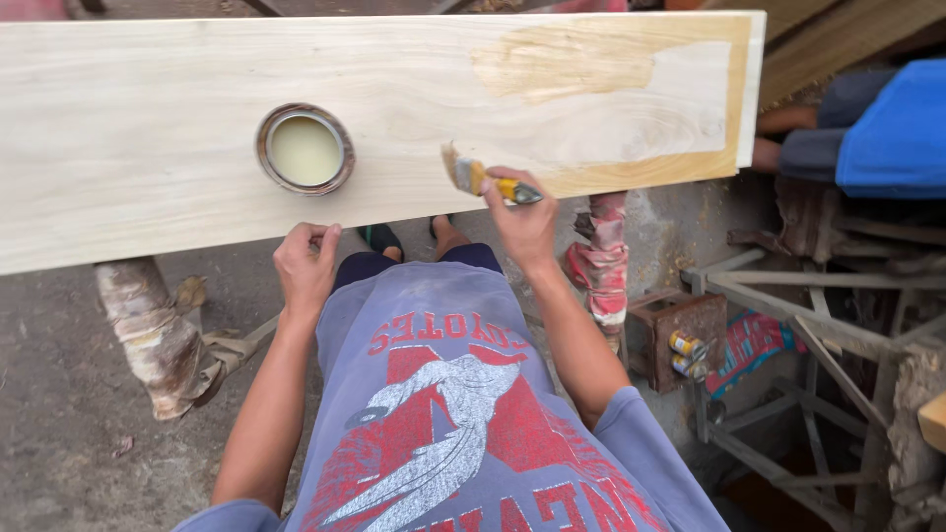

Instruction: The person prepares a wood finish by mixing liquids from several containers into a small can, then uses a brush to apply the finish to a long wooden plank resting on sawhorses. The person covers a section of the plank with the finish.

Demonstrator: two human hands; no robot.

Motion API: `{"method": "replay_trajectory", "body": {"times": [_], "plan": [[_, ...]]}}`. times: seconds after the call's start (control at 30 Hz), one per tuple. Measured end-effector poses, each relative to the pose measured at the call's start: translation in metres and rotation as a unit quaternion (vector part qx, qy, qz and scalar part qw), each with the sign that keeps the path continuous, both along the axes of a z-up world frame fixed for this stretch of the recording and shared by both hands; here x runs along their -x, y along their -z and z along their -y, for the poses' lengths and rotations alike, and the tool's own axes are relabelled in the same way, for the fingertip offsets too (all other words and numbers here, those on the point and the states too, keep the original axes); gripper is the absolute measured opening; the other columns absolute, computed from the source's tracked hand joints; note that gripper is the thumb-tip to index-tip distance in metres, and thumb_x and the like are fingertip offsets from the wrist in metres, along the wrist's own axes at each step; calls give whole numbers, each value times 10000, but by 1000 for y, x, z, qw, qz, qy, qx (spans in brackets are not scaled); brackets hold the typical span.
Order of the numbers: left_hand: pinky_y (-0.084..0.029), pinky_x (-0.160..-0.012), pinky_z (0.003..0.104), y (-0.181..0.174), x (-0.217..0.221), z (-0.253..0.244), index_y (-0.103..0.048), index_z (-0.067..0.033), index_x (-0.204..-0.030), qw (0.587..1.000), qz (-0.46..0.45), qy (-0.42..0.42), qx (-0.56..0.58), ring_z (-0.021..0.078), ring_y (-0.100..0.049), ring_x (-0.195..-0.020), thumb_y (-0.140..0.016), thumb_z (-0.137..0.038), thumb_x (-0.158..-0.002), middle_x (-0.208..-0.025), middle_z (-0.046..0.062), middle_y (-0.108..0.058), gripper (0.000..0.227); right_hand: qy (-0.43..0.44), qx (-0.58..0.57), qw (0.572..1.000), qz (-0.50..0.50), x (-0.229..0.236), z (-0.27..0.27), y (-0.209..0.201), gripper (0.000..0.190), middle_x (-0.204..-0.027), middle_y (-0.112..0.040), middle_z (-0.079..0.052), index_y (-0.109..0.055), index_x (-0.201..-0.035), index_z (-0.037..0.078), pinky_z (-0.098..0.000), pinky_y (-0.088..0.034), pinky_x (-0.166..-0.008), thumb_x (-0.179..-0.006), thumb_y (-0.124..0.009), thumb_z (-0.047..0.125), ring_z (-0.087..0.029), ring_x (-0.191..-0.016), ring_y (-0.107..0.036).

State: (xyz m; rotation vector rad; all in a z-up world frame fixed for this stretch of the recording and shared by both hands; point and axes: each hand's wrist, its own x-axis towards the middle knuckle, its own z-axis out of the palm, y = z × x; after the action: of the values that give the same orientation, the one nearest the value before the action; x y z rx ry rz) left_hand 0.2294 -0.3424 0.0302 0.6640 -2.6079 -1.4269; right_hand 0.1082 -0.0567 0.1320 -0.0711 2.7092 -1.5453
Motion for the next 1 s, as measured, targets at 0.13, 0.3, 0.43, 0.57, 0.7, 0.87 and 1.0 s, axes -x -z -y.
{"method": "replay_trajectory", "body": {"times": [0.13, 0.3, 0.43, 0.57, 0.7, 0.87, 1.0], "plan": [[-561, -763, 385, -1, 5, 14, -704, 0, -980, 994, -42, -75, -67, 249, -698, -809, -824, -216, -945, -896, 122, -718, 249, -75, 46, 996, -5, 38, 48, -67, 181, -970, -725, -79, -738, -1094, 3, -268, -542, -787, -977, -767, 137, -102, -868, -655], [-517, -988, 449, 3, 28, 9, -396, -3, -1473, 994, -72, -69, -42, 358, -572, -1254, -928, -236, -783, -1378, 214, -525, 901, -215, -12, 976, -18, 55, 122, -89, 140, -938, -735, -73, -752, -1042, 7, -262, -544, -689, -949, -788, 106, -110, -786, -672], [-485, -1089, 480, 18, 34, 5, -289, -11, -1548, 990, -125, -56, -20, 424, -515, -1348, -912, -186, -794, -1474, 265, -469, 994, -285, -3, 958, -25, 56, 159, -70, 140, -946, -734, -73, -743, -1035, 12, -255, -589, -696, -941, -785, 107, -109, -797, -715], [-479, -1099, 485, 42, 27, 5, -210, 4, -1588, 991, -124, -43, 10, 468, -508, -1361, -884, -153, -813, -1508, 295, -443, 1039, -317, -35, 947, -48, 60, 173, -53, 146, -943, -731, -93, -743, -1026, 9, -272, -581, -675, -916, -790, 94, -135, -797, -720], [-503, -1062, 484, 59, 20, 3, -137, 10, -1604, 994, -97, -20, 51, 497, -529, -1326, -854, -121, -803, -1541, 332, -398, 1083, -321, -72, 944, -41, 62, 180, -48, 130, -929, -732, -101, -749, -1017, 16, -270, -581, -678, -923, -797, 92, -139, -771, -713], [-526, -1014, 497, 67, 16, 2, -70, 2, -1619, 994, -71, -3, 77, 488, -557, -1274, -853, -127, -806, -1559, 335, -381, 1137, -323, -81, 942, -33, 60, 181, -48, 124, -939, -734, -94, -750, -1016, 16, -261, -593, -674, -935, -781, 106, -127, -795, -721], [-543, -993, 495, 69, 17, 2, -75, -13, -1617, 994, -77, 4, 77, 491, -573, -1263, -856, -140, -810, -1560, 328, -383, 1130, -262, -74, 962, 36, 65, 167, -54, 169, -843, -752, -75, -737, -1018, 4, -251, -581, -667, -946, -760, 155, -97, -756, -713]]}}
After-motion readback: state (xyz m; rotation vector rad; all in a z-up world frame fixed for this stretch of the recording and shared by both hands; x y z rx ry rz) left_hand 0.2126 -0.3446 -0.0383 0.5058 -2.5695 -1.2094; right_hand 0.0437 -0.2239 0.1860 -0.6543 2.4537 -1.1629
